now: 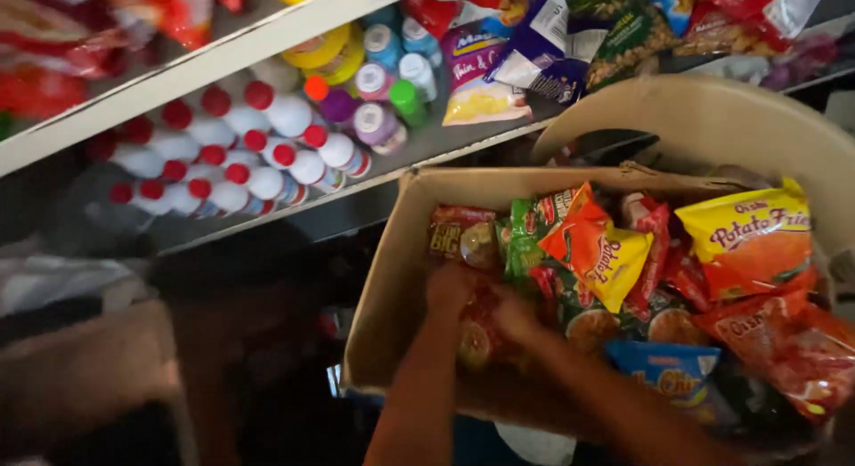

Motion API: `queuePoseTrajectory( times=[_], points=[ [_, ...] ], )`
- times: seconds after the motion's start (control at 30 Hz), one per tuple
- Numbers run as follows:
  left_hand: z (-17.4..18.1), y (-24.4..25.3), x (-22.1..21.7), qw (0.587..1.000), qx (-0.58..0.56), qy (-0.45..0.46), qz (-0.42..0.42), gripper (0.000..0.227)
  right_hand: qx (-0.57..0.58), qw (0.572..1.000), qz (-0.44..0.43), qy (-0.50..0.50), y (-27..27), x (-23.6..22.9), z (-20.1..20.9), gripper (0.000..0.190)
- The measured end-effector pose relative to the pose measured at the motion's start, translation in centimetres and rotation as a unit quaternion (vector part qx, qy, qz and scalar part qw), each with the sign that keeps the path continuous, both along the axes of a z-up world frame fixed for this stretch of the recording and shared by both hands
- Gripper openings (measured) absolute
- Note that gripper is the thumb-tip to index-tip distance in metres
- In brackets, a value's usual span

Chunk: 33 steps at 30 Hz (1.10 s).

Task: Stocking and organizing snack bags on a grocery store shelf from a cardboard box.

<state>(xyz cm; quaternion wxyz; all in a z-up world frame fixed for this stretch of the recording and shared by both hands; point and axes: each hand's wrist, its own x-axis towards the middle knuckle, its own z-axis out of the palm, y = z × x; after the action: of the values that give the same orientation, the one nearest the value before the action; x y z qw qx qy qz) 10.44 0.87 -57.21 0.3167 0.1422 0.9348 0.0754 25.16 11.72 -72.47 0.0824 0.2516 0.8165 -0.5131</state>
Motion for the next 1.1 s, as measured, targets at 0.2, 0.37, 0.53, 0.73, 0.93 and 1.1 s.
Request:
queuePoseTrajectory(
  times=[0.2, 0.37, 0.53, 0.73, 0.93, 1.1],
  points=[
    [1.4, -0.1, -0.8, 1.000, -0.011, -0.001, -0.004, 0.033, 0.041, 0.992, 0.028, -0.114, -1.5, -3.7, 7.7, 0.043],
    [4.8, 3.3, -3.3, 1.000, -0.012, -0.007, 0.007, 0.035, 0.025, 0.999, -0.005, -0.039, -2.1, -2.4, 0.0, 0.041],
    [5.4, 4.4, -4.5, 1.000, -0.003, -0.003, 0.022, 0.037, -0.017, 1.000, -0.010, -0.019, 0.2, -5.7, 9.1, 0.041],
    [2.8, 4.6, -4.4, 0.998, 0.019, 0.007, 0.052, 0.039, -0.056, 0.998, -0.004, 0.012, 1.4, -5.6, 11.3, 0.041],
    [-0.2, 4.2, -4.0, 0.995, 0.038, 0.017, 0.091, 0.041, -0.099, 0.994, 0.014, 0.042, 1.5, -5.1, 11.8, 0.043],
    [1.6, 3.7, -3.7, 0.989, 0.055, 0.034, 0.132, 0.043, -0.110, 0.992, 0.055, 0.032, 0.9, -4.7, 8.0, 0.035]
  ],
)
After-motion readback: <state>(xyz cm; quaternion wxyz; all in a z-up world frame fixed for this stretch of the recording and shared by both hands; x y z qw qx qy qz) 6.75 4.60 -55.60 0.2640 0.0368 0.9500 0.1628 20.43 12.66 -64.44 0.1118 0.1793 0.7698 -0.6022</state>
